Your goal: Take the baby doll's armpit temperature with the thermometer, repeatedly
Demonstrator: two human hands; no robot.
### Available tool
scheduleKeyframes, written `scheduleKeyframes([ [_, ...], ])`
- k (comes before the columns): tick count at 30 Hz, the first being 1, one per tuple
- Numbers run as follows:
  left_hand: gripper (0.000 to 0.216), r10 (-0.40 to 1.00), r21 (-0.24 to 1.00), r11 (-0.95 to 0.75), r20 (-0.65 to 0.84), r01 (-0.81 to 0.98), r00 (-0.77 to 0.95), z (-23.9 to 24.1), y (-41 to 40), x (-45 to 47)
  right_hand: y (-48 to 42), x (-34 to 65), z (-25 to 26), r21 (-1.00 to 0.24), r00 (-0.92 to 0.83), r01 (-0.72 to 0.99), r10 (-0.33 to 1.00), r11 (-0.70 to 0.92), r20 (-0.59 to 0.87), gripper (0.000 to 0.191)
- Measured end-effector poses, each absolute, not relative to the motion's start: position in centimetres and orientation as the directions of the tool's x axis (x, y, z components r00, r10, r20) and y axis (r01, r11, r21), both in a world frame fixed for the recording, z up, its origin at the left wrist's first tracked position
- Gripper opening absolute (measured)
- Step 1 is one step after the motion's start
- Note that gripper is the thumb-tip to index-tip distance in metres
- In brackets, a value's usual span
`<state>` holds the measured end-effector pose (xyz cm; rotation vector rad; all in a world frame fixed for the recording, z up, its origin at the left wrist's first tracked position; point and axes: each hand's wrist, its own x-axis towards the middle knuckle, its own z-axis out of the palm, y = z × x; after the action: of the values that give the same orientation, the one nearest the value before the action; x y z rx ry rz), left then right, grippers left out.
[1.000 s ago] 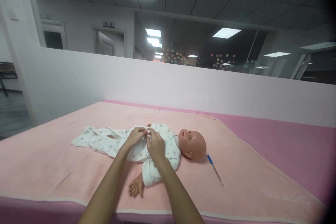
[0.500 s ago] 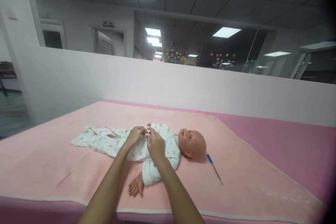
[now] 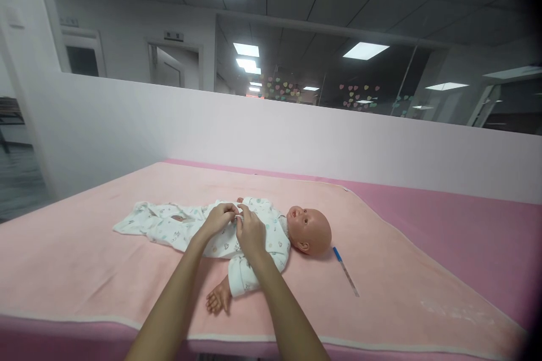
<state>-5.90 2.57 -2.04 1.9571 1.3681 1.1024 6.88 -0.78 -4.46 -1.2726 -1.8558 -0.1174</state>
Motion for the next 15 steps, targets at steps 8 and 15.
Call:
scheduleKeyframes([
  [8, 0.019, 0.926, 0.81, -0.376, 0.346, 0.449, 0.151, -2.04, 3.05, -5.92, -0.82, 6.87, -4.6, -0.369, -0.129, 0.778, 0.704, 0.509, 0.699, 0.037],
  [15, 0.016, 0.935, 0.84, -0.355, 0.328, 0.409, 0.137, -2.19, 2.86, -5.91, -0.81, 6.97, -4.53, -0.384, -0.133, 0.763, 0.708, 0.52, 0.694, 0.039],
])
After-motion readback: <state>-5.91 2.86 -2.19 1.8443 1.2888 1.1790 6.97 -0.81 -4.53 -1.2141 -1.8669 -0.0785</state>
